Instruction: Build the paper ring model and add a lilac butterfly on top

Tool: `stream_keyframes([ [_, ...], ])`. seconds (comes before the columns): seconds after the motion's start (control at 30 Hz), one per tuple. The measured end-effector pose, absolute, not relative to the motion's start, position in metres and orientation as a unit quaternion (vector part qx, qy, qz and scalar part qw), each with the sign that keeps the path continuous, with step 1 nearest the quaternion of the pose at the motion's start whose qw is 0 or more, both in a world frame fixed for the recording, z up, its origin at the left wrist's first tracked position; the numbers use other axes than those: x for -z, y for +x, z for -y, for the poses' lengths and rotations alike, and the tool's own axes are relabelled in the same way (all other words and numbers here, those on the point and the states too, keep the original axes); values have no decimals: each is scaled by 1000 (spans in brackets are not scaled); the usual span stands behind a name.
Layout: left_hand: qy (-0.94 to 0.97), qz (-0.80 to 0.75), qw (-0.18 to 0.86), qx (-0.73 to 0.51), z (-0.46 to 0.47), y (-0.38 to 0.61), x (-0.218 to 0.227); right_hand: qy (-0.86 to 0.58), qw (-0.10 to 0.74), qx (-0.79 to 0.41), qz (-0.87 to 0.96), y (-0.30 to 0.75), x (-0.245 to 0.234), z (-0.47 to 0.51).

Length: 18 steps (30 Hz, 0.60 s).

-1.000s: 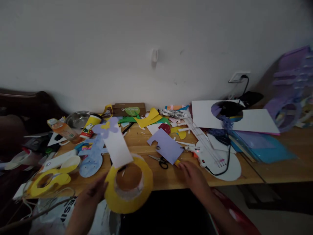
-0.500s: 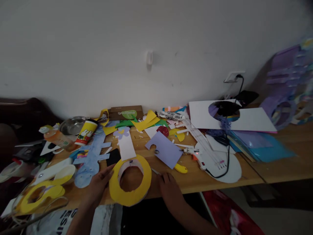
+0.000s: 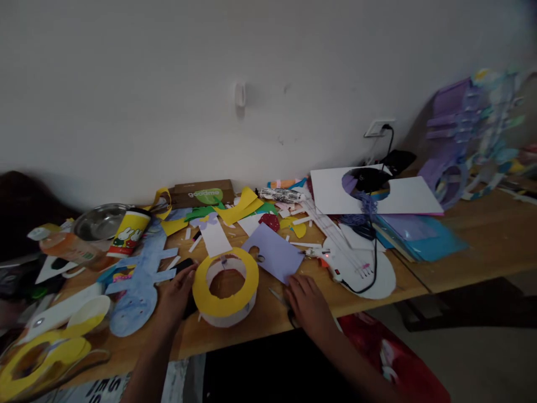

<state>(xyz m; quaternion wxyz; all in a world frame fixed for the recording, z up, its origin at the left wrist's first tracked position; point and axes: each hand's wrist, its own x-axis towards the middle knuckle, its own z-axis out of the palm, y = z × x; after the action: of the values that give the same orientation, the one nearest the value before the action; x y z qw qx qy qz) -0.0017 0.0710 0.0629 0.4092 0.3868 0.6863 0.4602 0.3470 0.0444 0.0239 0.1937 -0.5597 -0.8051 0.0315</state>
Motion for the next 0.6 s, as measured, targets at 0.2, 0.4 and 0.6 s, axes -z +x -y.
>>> stream_keyframes([
  [0.2,392,-695,366,-479,-42,3,-45,-569,192,-45,798,329,-36,-87],
  [0.4,329,-698,388,-504,-11,19,-38,-614,287,-75,731,360,-94,-115],
  [0.6,306,-654,439,-534,-13,38,-30,-659,321,-107,672,379,-123,-217],
])
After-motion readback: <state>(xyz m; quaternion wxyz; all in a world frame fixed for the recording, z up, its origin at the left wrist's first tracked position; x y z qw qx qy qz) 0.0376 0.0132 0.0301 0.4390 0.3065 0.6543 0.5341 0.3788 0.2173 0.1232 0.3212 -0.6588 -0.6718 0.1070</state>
